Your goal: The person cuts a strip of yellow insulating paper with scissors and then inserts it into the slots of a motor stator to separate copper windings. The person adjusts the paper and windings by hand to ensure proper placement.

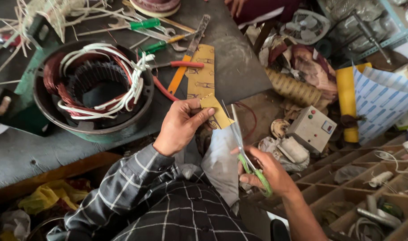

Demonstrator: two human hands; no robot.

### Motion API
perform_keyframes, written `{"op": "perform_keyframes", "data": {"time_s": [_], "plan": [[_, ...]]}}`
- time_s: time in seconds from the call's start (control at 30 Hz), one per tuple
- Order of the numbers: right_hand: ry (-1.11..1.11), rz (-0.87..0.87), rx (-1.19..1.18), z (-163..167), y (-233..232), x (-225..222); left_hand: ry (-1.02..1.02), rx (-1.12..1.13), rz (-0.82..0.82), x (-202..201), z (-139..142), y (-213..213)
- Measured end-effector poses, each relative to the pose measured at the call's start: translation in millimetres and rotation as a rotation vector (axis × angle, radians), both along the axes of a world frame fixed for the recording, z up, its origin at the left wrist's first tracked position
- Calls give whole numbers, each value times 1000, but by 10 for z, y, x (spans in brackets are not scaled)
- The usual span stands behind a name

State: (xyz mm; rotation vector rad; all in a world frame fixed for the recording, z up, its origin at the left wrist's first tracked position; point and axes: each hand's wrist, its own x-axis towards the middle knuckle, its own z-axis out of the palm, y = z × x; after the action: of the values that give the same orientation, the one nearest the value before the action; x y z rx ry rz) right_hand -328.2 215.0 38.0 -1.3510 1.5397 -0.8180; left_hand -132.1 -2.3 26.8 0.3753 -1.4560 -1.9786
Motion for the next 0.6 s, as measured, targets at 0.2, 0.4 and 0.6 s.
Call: {"op": "perform_keyframes", "data": {"time_s": [0.2,0.4,0.6], "plan": [[101,-19,32,84,-89,-27,-109,-39,13,-48,-56,26],[161,56,-24,104,-137,-15,-145,-12,21,-33,-46,33],[213,-20,-22,123,-164,36,-153,-17,4,-42,-55,50]]}}
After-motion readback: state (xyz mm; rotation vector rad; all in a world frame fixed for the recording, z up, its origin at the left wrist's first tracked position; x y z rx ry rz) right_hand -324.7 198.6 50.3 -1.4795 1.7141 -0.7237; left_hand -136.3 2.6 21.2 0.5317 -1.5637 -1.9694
